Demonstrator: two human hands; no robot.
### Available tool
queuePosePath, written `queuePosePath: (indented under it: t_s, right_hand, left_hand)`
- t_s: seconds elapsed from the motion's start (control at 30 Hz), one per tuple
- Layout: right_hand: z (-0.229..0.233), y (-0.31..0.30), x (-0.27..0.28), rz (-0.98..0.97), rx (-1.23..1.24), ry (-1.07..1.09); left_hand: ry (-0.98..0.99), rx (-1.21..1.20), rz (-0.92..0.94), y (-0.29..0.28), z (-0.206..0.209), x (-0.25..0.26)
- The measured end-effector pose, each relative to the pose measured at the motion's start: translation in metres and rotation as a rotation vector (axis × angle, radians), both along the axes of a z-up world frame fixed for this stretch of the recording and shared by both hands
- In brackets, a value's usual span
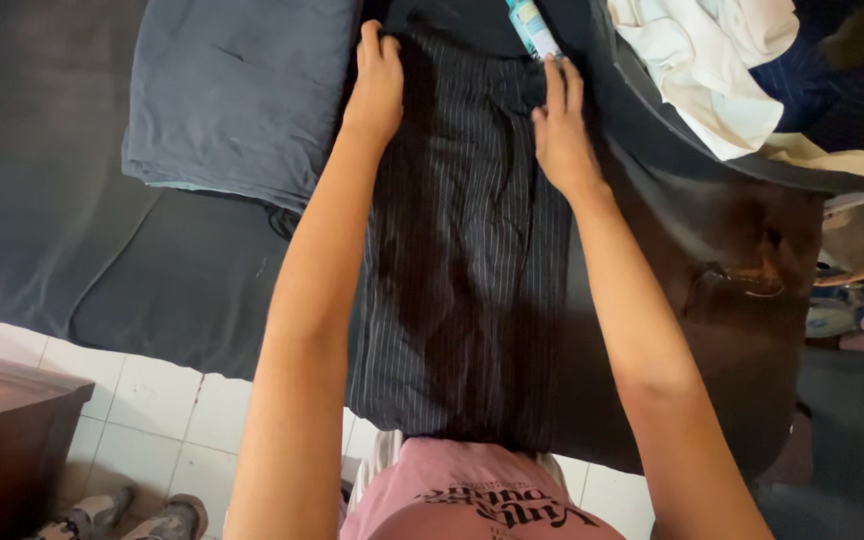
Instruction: The person folds a pair of dark pinstriped pants and a pair of blue pinstriped pants on a black-covered table. They smooth and align the garments before folding them into neat rectangles and stacking them. The person then picks up a white cloth item and begins to unfold it.
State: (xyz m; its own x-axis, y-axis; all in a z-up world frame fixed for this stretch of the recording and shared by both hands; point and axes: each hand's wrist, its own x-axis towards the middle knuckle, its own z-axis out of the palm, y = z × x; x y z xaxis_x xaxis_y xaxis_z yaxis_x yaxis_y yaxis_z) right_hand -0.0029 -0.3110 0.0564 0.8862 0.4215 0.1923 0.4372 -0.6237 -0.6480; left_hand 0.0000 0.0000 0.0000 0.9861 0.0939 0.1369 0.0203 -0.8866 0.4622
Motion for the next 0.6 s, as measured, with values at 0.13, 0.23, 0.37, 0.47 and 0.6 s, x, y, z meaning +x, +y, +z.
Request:
queuePosePath:
  t_s: [0.13, 0.23, 0.37, 0.47, 0.6]
  right_hand:
    - [0.035, 0.003, -0.033, 0.021, -0.051, -0.274]
    - [0.054, -0.015, -0.096, -0.021, -0.027, -0.327]
    - [0.049, -0.051, -0.196, -0.151, 0.143, -0.049]
    - [0.034, -0.066, -0.265, -0.287, 0.117, -0.079]
    - [0.019, -0.075, -0.323, -0.538, 0.137, 0.118]
  left_hand:
    - [-0.268, -0.014, -0.144, -0.017, 0.044, -0.072]
    - [-0.348, -0.308, -0.147, -0.032, 0.079, -0.165]
    - [-0.309, -0.380, 0.198, -0.058, 0.105, -0.304]
    - [0.001, -0.606, 0.512, -0.068, 0.106, -0.378]
    - [-0.042, -0.592, 0.396, -0.074, 0.103, -0.432]
